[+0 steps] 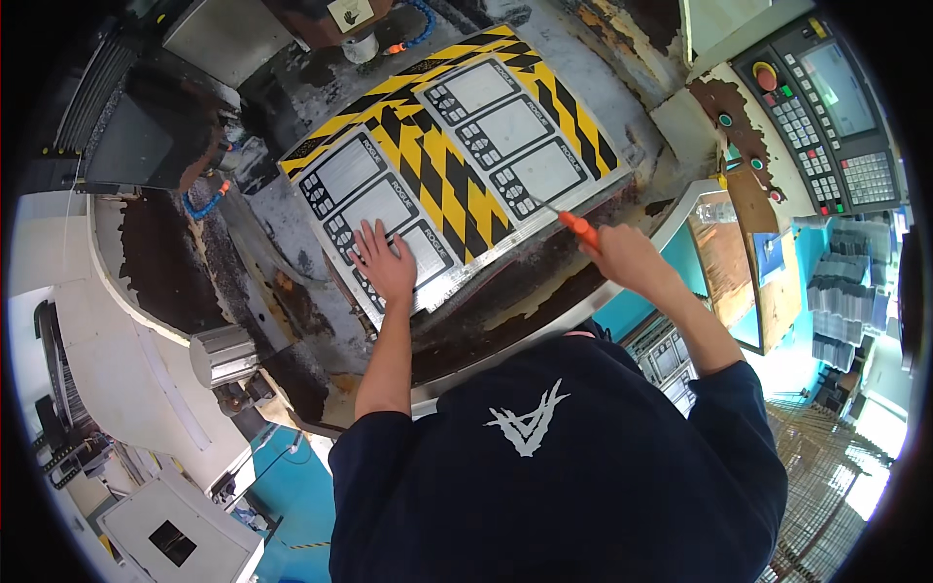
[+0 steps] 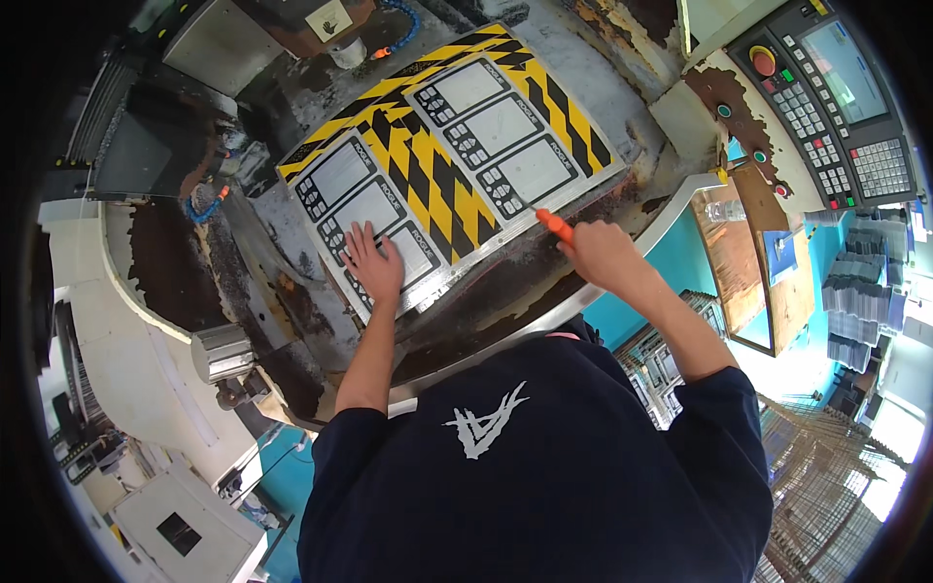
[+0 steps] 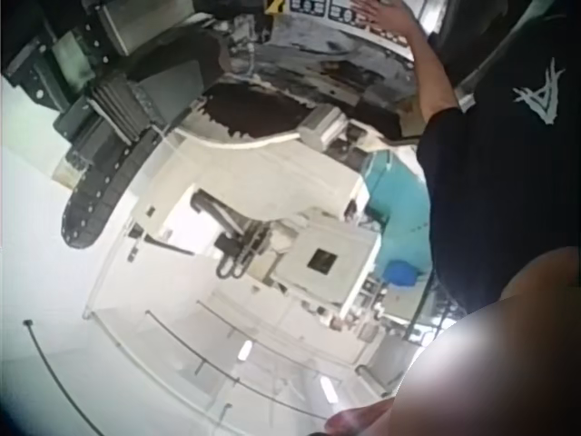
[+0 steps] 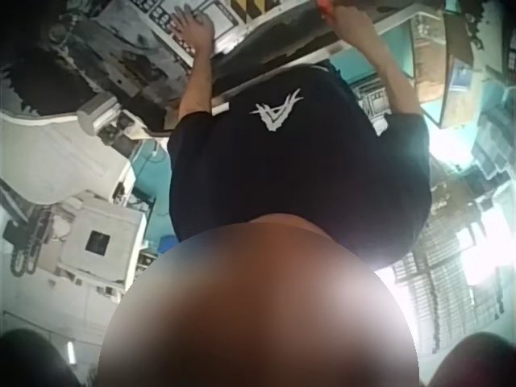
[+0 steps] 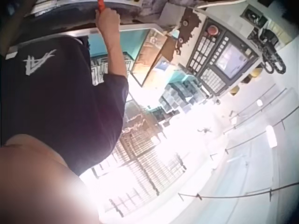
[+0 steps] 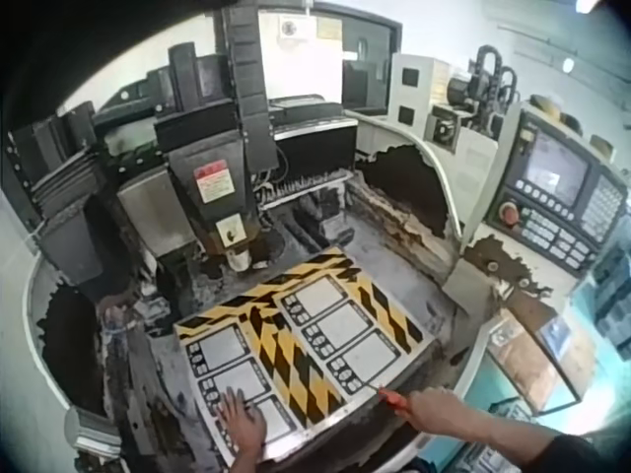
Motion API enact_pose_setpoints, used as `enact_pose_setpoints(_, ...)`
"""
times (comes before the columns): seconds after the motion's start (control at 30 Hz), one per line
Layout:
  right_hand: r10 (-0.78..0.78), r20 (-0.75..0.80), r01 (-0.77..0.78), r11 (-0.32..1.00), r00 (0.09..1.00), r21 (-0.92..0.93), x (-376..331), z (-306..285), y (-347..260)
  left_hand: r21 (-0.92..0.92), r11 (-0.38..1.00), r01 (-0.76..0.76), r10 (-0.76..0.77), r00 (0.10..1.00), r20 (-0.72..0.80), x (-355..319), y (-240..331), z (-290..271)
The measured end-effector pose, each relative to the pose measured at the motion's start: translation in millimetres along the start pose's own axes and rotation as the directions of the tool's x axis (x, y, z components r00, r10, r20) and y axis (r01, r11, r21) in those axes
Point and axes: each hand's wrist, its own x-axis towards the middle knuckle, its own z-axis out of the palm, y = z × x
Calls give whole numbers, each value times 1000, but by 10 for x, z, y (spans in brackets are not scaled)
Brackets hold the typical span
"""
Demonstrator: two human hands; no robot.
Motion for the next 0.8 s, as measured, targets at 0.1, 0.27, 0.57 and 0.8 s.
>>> enact_pose_setpoints(0.1, -14, 54, 14, 1000, 998, 7, -88, 34, -2, -3, 1000, -5, 5, 1000, -3, -1, -1, 3)
enact_pose_setpoints(0.27, 55, 73, -57, 998, 996, 27, -147, 15, 295, -7, 1000, -5, 5, 1000, 0, 9, 12, 10)
enact_pose_setpoints(0.57, -102, -7, 102, 994, 995, 33, 161, 166, 51, 7, 1000, 7, -7, 1000, 2, -11, -9, 25)
enact_pose_setpoints(0.8, -85, -186, 117, 978, 979, 170, 921, 154, -238, 16, 1000, 11, -11, 1000, 8, 7, 30, 12)
